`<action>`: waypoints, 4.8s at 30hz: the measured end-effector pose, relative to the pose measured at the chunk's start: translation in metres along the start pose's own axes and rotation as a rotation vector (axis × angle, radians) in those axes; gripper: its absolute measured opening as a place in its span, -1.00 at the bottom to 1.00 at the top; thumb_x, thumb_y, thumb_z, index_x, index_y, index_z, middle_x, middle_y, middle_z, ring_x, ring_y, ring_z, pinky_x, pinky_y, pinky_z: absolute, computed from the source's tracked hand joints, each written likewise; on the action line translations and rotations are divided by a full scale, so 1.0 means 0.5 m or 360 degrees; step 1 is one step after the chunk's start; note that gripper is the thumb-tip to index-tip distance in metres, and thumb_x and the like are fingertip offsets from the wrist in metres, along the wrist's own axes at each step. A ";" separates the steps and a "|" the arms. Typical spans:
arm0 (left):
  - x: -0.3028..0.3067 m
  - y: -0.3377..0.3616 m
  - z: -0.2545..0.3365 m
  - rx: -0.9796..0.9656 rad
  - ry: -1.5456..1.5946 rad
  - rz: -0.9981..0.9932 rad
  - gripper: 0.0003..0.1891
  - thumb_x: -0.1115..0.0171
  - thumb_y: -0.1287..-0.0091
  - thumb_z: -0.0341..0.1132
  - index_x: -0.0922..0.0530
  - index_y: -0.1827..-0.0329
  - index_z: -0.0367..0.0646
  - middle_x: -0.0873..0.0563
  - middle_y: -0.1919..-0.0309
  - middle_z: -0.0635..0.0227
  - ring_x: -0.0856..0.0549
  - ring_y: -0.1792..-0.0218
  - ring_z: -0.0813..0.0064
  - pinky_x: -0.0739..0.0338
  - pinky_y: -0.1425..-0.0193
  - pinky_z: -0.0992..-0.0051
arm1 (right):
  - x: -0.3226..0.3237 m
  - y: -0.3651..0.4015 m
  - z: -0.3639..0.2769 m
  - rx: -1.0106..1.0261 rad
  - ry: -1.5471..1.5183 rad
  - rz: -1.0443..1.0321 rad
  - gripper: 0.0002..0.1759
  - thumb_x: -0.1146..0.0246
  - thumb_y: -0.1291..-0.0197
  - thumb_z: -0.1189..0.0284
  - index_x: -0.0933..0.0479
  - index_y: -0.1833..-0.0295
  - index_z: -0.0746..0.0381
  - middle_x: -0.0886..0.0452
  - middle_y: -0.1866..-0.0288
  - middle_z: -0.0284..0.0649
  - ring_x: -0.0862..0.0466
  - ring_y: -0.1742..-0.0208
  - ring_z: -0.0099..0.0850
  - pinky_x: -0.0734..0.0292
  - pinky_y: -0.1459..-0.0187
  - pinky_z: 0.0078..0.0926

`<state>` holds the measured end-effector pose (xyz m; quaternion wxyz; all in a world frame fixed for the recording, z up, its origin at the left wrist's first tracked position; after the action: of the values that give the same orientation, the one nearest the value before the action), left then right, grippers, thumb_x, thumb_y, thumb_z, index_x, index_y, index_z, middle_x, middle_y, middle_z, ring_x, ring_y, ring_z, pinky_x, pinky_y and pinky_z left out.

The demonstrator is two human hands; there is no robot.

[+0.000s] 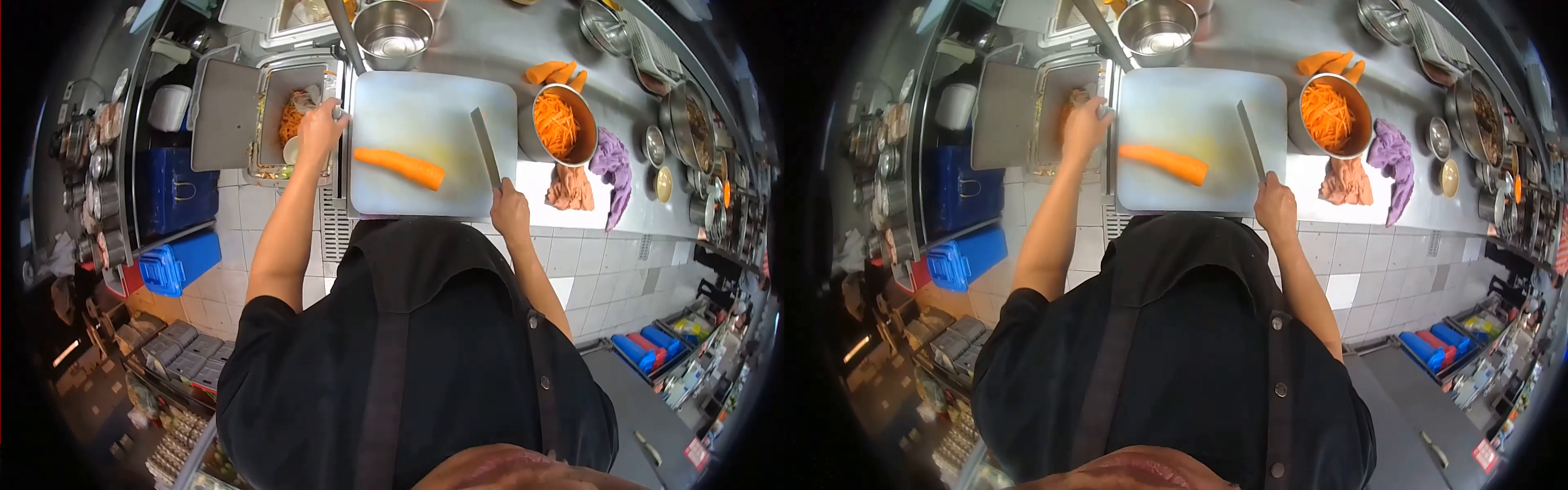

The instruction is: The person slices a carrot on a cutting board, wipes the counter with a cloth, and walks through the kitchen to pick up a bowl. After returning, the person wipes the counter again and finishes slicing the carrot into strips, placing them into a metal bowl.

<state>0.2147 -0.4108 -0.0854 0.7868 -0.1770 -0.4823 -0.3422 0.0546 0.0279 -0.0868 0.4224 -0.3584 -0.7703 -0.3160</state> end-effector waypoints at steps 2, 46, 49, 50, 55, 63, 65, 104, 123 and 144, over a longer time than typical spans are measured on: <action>-0.007 -0.040 0.006 -0.0014 -0.0052 0.0049 -0.53 -0.51 -0.31 -0.09 -0.72 -0.24 -0.05 -0.85 0.16 -0.07 -0.82 0.06 -0.16 -0.69 -0.09 -0.01 | -0.004 -0.002 -0.001 0.0004 0.0097 -0.0018 -0.82 -0.20 -0.49 0.40 -0.48 0.04 0.33 -0.68 0.35 0.31 -0.72 0.19 0.35 -0.59 0.12 0.28; -0.134 0.229 0.264 -0.1017 -0.0384 -0.0508 -0.49 -0.54 -0.18 -0.32 -0.71 -0.26 -0.01 -0.73 -0.15 0.30 -0.67 -0.25 0.17 -0.53 -0.36 0.16 | 0.125 0.080 0.096 -0.0120 -0.0531 0.0093 -0.70 -0.31 -0.47 0.34 -0.47 0.22 0.35 -0.65 0.41 0.23 -0.66 0.26 0.34 -0.49 0.27 0.19; -0.138 0.208 0.275 -0.1073 -0.0307 -0.0394 -0.52 -0.51 -0.19 -0.38 -0.72 -0.23 0.02 -0.72 -0.06 0.36 -0.68 -0.20 0.22 -0.51 -0.32 0.12 | 0.065 0.057 0.047 0.0001 -0.0436 0.0016 -0.71 -0.30 -0.48 0.32 -0.49 0.20 0.34 -0.66 0.40 0.23 -0.67 0.26 0.33 -0.52 0.24 0.21; -0.135 0.197 0.283 -0.1128 -0.0279 -0.0314 -0.52 -0.50 -0.21 -0.39 -0.71 -0.24 0.04 -0.72 -0.08 0.37 -0.67 -0.22 0.22 -0.50 -0.35 0.11 | 0.050 0.051 0.025 0.0047 -0.0385 0.0011 -0.71 -0.29 -0.48 0.31 -0.49 0.19 0.33 -0.66 0.41 0.22 -0.68 0.26 0.32 -0.54 0.22 0.22; -0.156 0.145 0.290 -0.1068 -0.0312 -0.0388 -0.43 -0.46 -0.27 -0.39 -0.65 -0.40 0.13 -0.67 -0.23 0.37 -0.58 -0.37 0.23 -0.39 -0.54 -0.09 | -0.014 0.026 -0.073 0.0098 -0.0242 -0.0116 -0.73 -0.25 -0.50 0.31 -0.50 0.13 0.33 -0.69 0.40 0.19 -0.71 0.23 0.30 -0.59 0.13 0.26; -0.157 0.159 0.281 -0.1220 -0.0437 -0.0057 -0.38 -0.32 -0.39 -0.40 -0.55 -0.55 0.15 -0.63 -0.27 0.32 -0.51 -0.46 0.14 -0.29 -0.57 -0.36 | -0.068 0.048 -0.114 0.0044 -0.0127 -0.0089 -0.73 -0.22 -0.54 0.31 -0.47 0.10 0.34 -0.69 0.35 0.28 -0.70 0.20 0.35 -0.59 0.08 0.28; -0.137 0.173 0.301 -0.1256 -0.0303 0.0008 -0.44 -0.35 -0.34 -0.39 -0.60 -0.45 0.09 -0.63 -0.24 0.29 -0.54 -0.42 0.13 -0.34 -0.52 -0.27 | -0.069 0.044 -0.115 0.0015 -0.0122 -0.0080 -0.73 -0.22 -0.54 0.31 -0.47 0.10 0.34 -0.69 0.35 0.28 -0.71 0.19 0.35 -0.59 0.08 0.28; -0.178 0.251 0.356 -0.1384 0.0403 0.0540 -0.82 -0.46 -0.12 -0.22 -0.69 0.22 0.12 -0.61 0.16 0.45 -0.61 0.06 0.30 -0.40 -0.05 0.16 | -0.088 0.032 -0.167 0.0217 0.0063 0.0003 -0.79 -0.12 -0.54 0.43 -0.42 0.18 0.33 -0.67 0.46 0.18 -0.73 0.34 0.26 -0.63 0.21 0.20; -0.176 0.245 0.353 -0.1355 0.0364 0.0473 -0.81 -0.50 -0.16 -0.21 -0.68 0.21 0.09 -0.59 0.20 0.42 -0.62 0.05 0.29 -0.40 -0.11 0.17 | 0.053 0.160 -0.192 0.0110 0.0185 -0.0266 -0.78 -0.20 -0.56 0.41 -0.42 0.12 0.34 -0.62 0.51 0.20 -0.67 0.39 0.26 -0.55 0.29 0.21; -0.174 0.246 0.351 -0.1363 0.0372 0.0462 -0.78 -0.51 -0.17 -0.19 -0.70 0.16 0.08 -0.62 0.17 0.43 -0.63 0.06 0.29 -0.41 -0.10 0.18 | 0.041 0.136 -0.197 0.0116 0.0043 -0.0170 -0.76 -0.19 -0.56 0.40 -0.41 0.13 0.36 -0.64 0.46 0.25 -0.67 0.33 0.32 -0.54 0.25 0.25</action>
<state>0.1638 -0.1858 -0.0726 0.7318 -0.5116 -0.1759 -0.4146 0.1443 -0.0073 -0.0126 0.4281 -0.2967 -0.7935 -0.3147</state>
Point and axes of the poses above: each hand's wrist, its own y-axis away from the middle knuckle, its own x-axis out of the back of the hand, z = x × y, the point moved 10 cm from there along -y, towards the middle knuckle
